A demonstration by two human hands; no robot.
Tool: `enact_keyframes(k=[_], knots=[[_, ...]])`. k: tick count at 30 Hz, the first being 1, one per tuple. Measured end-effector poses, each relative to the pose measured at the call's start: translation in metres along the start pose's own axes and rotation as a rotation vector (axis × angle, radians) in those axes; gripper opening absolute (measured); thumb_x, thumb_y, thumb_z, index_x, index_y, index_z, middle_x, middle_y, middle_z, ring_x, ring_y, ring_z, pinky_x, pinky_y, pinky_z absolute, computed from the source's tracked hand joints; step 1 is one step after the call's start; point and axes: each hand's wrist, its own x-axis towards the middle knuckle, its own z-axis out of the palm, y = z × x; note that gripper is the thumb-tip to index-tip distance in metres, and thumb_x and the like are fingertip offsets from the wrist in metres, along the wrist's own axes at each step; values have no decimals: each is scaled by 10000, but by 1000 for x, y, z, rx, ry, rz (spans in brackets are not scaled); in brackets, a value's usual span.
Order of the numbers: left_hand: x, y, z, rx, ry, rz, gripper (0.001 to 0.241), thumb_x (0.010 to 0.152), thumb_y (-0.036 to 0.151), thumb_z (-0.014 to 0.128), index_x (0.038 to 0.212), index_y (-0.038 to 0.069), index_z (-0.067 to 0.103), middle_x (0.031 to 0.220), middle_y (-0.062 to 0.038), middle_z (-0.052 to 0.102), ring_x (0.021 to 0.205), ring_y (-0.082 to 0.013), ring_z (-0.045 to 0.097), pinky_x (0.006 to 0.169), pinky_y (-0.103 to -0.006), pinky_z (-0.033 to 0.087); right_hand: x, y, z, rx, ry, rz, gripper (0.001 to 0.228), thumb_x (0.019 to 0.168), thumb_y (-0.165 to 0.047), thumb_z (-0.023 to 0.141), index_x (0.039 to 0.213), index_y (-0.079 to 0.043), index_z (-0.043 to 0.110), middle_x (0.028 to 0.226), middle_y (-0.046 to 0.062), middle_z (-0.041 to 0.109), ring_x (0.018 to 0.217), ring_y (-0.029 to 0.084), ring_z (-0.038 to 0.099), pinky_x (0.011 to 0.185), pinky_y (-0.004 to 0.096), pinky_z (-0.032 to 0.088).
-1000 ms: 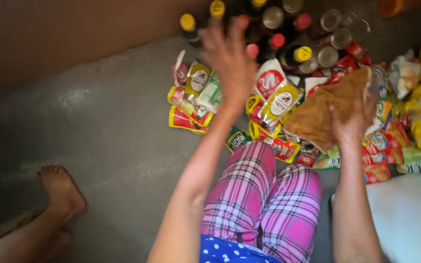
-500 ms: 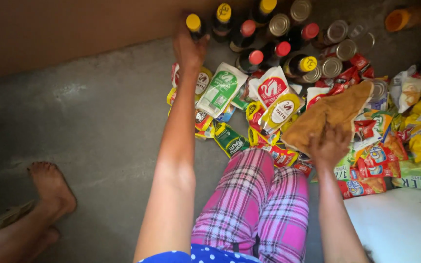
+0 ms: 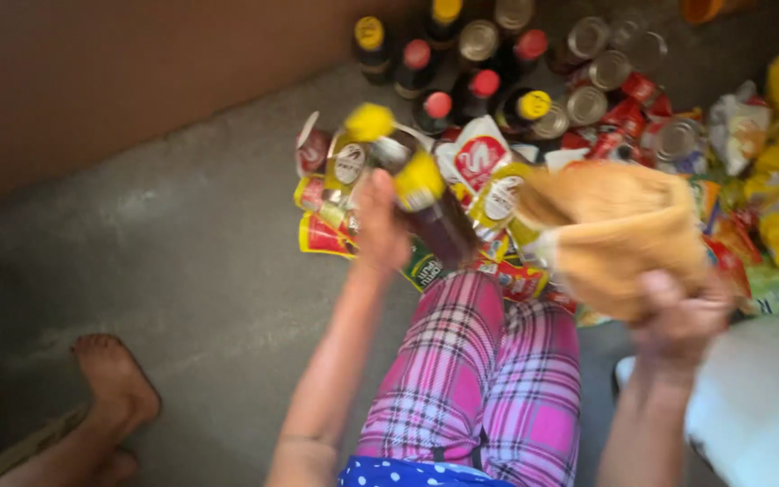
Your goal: Wiping grocery cans and bottles with a cloth and placing them into a styrofoam storage box.
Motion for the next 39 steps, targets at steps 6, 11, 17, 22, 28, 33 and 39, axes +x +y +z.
enact_keyframes(k=[6, 11, 17, 22, 28, 33, 39], knots=[[-72, -17, 96, -768, -290, -612, 553, 1071, 492, 506, 1371, 28, 525, 1344, -88, 608, 1257, -232, 576, 1074, -426, 471, -4, -17, 105, -922, -418, -656, 751, 749, -382, 802, 1376, -31, 584, 1565, 263, 277, 1460, 409, 292, 1206, 478, 291], [-63, 65, 110, -351, -702, -395, 576, 1062, 487, 453, 1420, 43, 533, 1404, -142, 614, 1334, -259, 585, 1135, -406, 486, 13, -8, 79, -518, -29, -442, 531, 1022, -231, 668, 1487, -3, 549, 1521, 149, 540, 1376, 255, 551, 1207, 370, 435], [-85, 48, 103, -1131, -1048, -1031, 613, 1164, 502, 401, 1211, -62, 635, 993, -193, 725, 843, -278, 716, 763, -401, 578, 30, 1, 33, -175, -177, -208, 236, 1051, -168, 697, 1153, 45, 705, 1059, 81, 726, 958, 125, 669, 896, 256, 546], [-86, 53, 128, -374, -744, -631, 644, 1082, 591, 408, 1132, -12, 631, 967, -108, 667, 861, -167, 624, 788, -325, 538, 58, 35, 26, -19, 210, -206, 254, 1076, -240, 686, 1137, 7, 691, 1033, 43, 733, 875, 103, 659, 832, 264, 542], [-41, 64, 133, 85, -611, -127, 591, 1117, 546, 399, 1116, -12, 592, 1046, -98, 599, 995, -169, 552, 910, -338, 502, 30, -34, 51, 149, 88, -134, 343, 985, -238, 754, 1238, -29, 658, 1146, 10, 714, 1012, 97, 676, 951, 246, 552], [-29, 85, 126, 4, -944, -282, 598, 1070, 526, 440, 1224, -19, 630, 1169, -99, 683, 1117, -174, 587, 990, -350, 521, 37, -46, 57, -28, -123, -217, 544, 812, -135, 776, 1305, -46, 563, 1213, 9, 646, 1151, 119, 634, 1074, 285, 518], [-29, 106, 104, -114, -995, -192, 605, 1041, 515, 541, 1352, -4, 563, 1278, -60, 630, 1208, -160, 576, 1041, -327, 471, 51, -44, 44, 104, 278, -77, 323, 943, -123, 653, 1247, -15, 662, 1143, 55, 724, 1041, 180, 719, 968, 355, 605]])
